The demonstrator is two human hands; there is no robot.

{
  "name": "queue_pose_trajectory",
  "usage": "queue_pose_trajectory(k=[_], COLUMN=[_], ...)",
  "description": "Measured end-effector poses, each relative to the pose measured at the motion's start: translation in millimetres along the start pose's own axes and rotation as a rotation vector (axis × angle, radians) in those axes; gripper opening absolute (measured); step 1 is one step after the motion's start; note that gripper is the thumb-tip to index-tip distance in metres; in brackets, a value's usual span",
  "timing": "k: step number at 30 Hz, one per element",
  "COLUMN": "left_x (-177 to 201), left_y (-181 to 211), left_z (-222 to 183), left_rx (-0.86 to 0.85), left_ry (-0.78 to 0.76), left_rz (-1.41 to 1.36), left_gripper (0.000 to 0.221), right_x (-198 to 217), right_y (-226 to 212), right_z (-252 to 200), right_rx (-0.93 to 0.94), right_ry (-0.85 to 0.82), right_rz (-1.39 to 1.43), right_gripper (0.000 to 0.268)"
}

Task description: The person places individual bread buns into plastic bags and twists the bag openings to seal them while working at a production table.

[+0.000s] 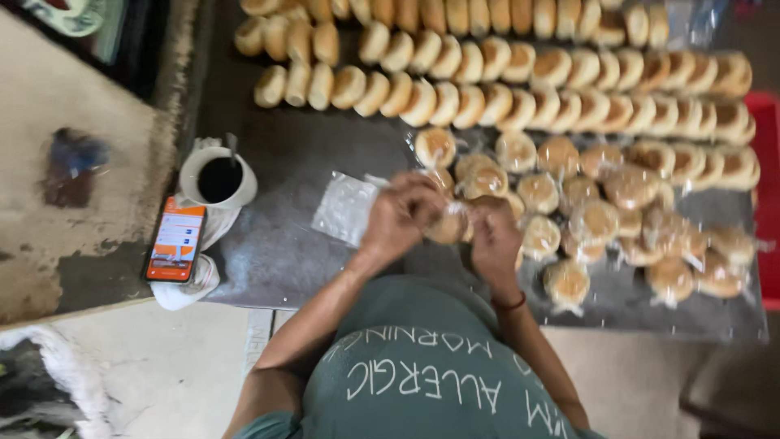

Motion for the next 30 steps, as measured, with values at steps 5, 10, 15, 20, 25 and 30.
queue_pose_trajectory(k=[5,10,15,20,25,30], left_x=[3,-20,-48,-21,-17,-27], left_y=[-34,-41,-10,-1,-40,-62], left_z=[9,5,8,23,32,26], left_rx=[0.204,0.298,0.293,0.143,0.548,0.483], left_ry=[-0.059,-0.184,-0.343,-0.284,-0.272,-0.200], left_rz=[-0.115,-0.742,-0.940,-0.986,-0.651,-0.560], left_gripper=[0.024,0.065,0.064,0.071,0.043,0.022], right_x=[31,50,9,14,21,15], right_y=[41,28,20,23,34,32], right_z=[-8,-1,-12,9,6,18], right_rx=[-0.360,-0.331,-0.673,-0.368,-0.452,-0.361], right_ry=[0.110,0.434,-0.228,-0.160,-0.140,-0.100], right_rz=[0.465,0.372,0.644,0.740,0.622,0.556], right_gripper=[0.013,0.013,0.024,0.016,0.012,0.005])
Point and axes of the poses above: each hand's wrist, its own z-axis towards the middle knuckle, its own x-axis out of the back of the hand, y = z × x, the point moved 3 cm from there along z, towards the middle knuckle, and after that the axes turned 2 degrees about -z, right-handed, at the moved point
